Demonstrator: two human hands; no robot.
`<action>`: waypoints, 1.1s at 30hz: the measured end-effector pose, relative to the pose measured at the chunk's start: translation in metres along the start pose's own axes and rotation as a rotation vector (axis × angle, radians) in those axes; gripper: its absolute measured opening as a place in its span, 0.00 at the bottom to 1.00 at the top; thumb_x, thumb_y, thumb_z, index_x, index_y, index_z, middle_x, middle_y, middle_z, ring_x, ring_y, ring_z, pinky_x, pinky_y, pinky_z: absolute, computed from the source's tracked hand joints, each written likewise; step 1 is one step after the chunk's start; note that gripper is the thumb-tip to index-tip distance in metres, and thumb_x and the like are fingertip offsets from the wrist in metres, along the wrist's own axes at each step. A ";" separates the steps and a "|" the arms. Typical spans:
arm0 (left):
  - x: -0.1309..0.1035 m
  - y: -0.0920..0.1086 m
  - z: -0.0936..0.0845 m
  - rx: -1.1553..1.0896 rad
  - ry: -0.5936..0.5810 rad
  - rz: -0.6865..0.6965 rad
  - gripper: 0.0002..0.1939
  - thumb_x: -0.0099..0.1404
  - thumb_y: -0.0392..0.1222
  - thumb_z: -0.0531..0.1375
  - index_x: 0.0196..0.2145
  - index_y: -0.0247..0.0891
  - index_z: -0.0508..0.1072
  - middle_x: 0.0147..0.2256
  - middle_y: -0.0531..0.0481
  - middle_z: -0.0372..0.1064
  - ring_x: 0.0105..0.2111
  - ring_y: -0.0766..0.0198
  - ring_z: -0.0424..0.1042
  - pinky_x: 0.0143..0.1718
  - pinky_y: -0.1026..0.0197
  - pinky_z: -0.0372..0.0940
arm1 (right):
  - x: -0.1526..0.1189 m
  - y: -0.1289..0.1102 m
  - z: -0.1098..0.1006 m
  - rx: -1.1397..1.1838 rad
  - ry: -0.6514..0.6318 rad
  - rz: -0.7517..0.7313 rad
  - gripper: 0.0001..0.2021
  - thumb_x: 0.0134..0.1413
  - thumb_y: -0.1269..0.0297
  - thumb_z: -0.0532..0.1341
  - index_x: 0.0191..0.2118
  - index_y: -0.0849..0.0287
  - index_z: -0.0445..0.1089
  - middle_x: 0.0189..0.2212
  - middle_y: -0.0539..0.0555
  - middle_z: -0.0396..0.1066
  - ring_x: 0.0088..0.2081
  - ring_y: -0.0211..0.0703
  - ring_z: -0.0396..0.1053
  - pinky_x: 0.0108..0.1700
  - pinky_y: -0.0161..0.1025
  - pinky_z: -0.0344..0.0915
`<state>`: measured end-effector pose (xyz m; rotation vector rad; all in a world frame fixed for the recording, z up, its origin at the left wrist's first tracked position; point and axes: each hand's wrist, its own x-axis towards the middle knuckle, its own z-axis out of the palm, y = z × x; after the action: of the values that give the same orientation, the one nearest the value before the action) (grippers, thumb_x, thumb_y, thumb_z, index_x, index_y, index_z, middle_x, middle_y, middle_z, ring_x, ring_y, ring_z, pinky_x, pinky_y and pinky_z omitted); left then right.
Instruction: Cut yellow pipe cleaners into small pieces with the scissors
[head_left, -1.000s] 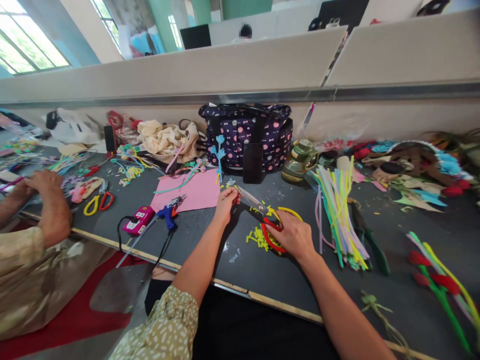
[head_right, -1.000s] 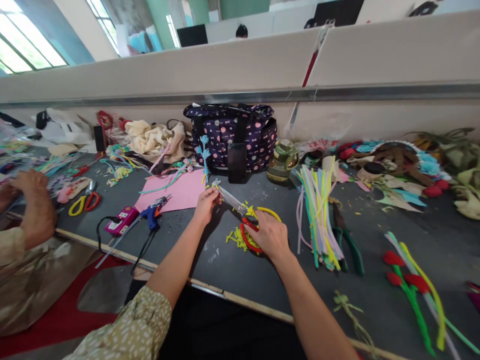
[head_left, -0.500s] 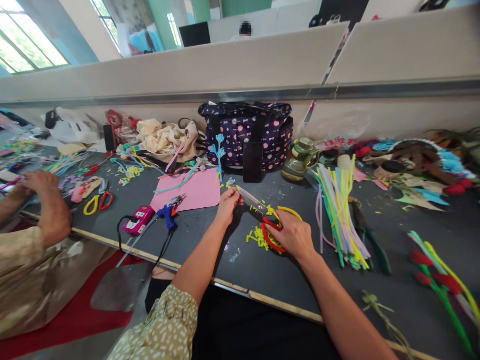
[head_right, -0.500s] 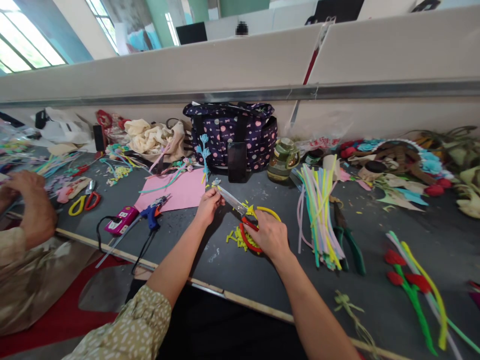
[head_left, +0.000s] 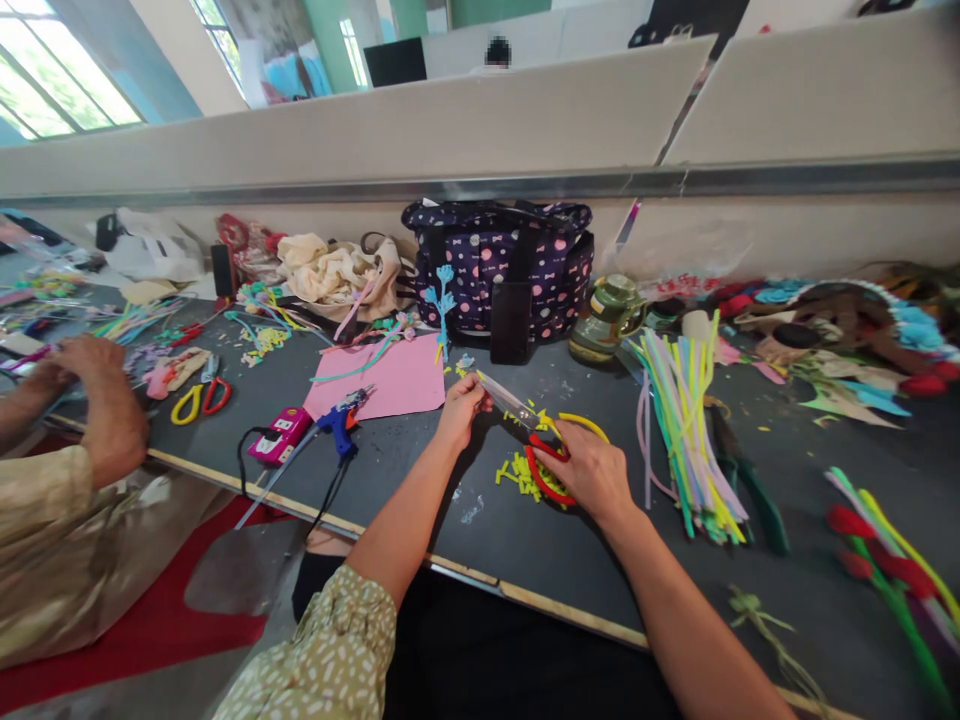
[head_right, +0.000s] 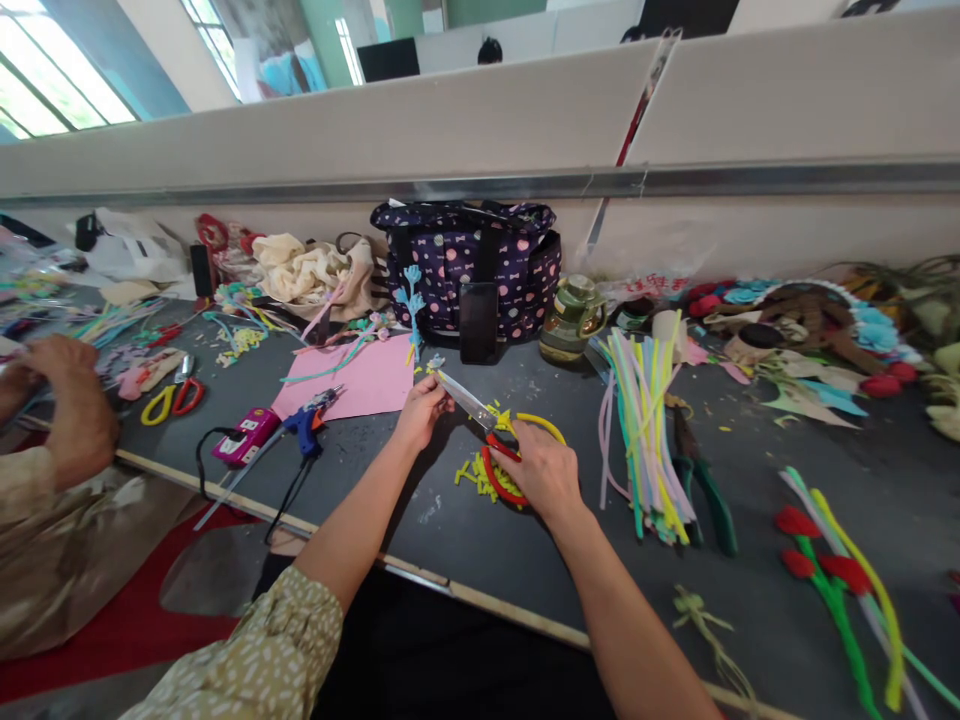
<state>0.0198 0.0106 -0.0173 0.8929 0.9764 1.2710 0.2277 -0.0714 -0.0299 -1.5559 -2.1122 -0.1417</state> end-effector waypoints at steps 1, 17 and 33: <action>0.000 0.000 0.000 -0.002 -0.002 -0.003 0.07 0.54 0.40 0.62 0.26 0.35 0.68 0.21 0.54 0.62 0.22 0.72 0.62 0.26 0.67 0.59 | 0.000 0.000 0.000 0.005 0.001 -0.001 0.22 0.58 0.47 0.55 0.48 0.59 0.68 0.39 0.55 0.75 0.39 0.43 0.72 0.36 0.36 0.63; 0.000 -0.003 0.002 -0.022 -0.001 -0.028 0.08 0.54 0.42 0.63 0.27 0.35 0.69 0.22 0.54 0.62 0.22 0.72 0.62 0.26 0.66 0.58 | 0.000 -0.002 -0.002 0.045 -0.034 0.018 0.20 0.58 0.45 0.53 0.42 0.56 0.71 0.32 0.53 0.74 0.34 0.40 0.70 0.30 0.35 0.57; 0.000 -0.002 0.000 0.068 0.007 -0.005 0.07 0.53 0.42 0.62 0.27 0.36 0.69 0.23 0.54 0.62 0.23 0.71 0.62 0.27 0.67 0.58 | 0.000 -0.002 -0.004 0.034 -0.059 0.024 0.19 0.59 0.45 0.52 0.37 0.55 0.70 0.28 0.50 0.73 0.31 0.39 0.70 0.28 0.35 0.54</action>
<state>0.0200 0.0100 -0.0189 0.9391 1.0319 1.2435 0.2270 -0.0738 -0.0262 -1.5835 -2.1284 -0.0519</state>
